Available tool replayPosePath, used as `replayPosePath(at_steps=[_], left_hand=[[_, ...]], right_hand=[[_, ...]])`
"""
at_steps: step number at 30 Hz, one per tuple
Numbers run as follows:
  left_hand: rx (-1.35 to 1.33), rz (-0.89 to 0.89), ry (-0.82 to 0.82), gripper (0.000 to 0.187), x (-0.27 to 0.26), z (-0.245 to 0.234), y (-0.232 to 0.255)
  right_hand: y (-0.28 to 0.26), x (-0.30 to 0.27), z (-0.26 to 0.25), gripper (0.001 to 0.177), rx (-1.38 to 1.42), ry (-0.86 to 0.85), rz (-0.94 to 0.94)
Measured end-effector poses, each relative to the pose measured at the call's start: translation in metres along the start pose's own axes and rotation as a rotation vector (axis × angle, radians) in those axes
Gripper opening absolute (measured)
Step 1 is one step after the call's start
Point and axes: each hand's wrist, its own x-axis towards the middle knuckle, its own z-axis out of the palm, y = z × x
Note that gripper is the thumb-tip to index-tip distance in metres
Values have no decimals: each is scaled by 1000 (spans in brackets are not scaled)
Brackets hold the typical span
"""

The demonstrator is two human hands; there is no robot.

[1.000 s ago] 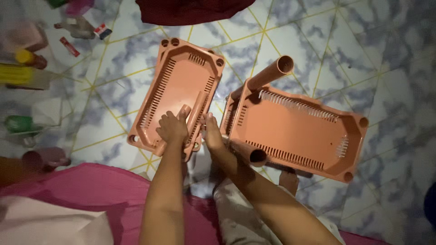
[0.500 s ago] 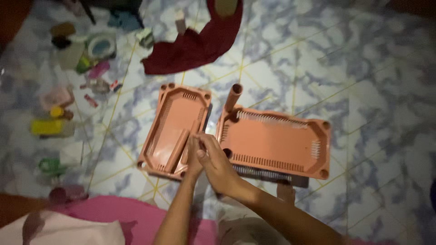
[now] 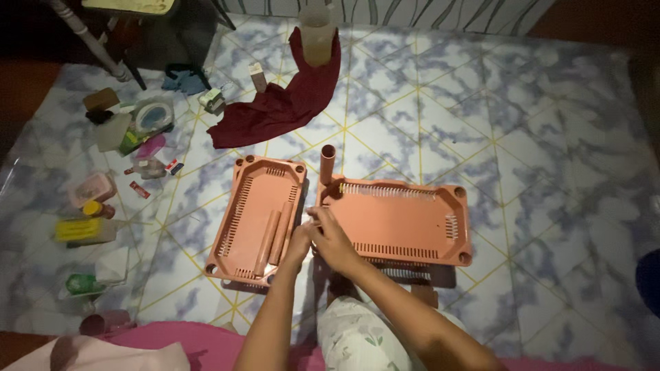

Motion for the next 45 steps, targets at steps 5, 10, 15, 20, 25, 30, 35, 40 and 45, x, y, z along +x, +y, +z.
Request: replayPosePath(at_steps=[5,10,15,20,25,30,35,40,45], left_hand=[[172,-25,92,41,30,-6,-33],[203,77,242,41,53,-9,-70],[370,58,286,36,56,-11,-80],[200,135,162,26,57,-10,-81],[211,191,185,16,55,-8,-91],[162,148,163,17,61,-7,-89],[403,121,201,23,49,-10,-88],[364,251,178,32,38,-10,-57],[422,141,176,35,28,-8,-51]], right_hand=[[19,-5,5,61,101,-3,17],[43,-2,18,44,159,75,35],[53,-2,28,28,234,42,144],[57,-1,28,26,251,64,143],[61,4,31,23,198,81,133],[48,1,44,15,200,301,203],[55,-6,39,12,214,189,99],[64,9,13,14,222,-117,48],[68,26,-8,14,155,-419,-31]])
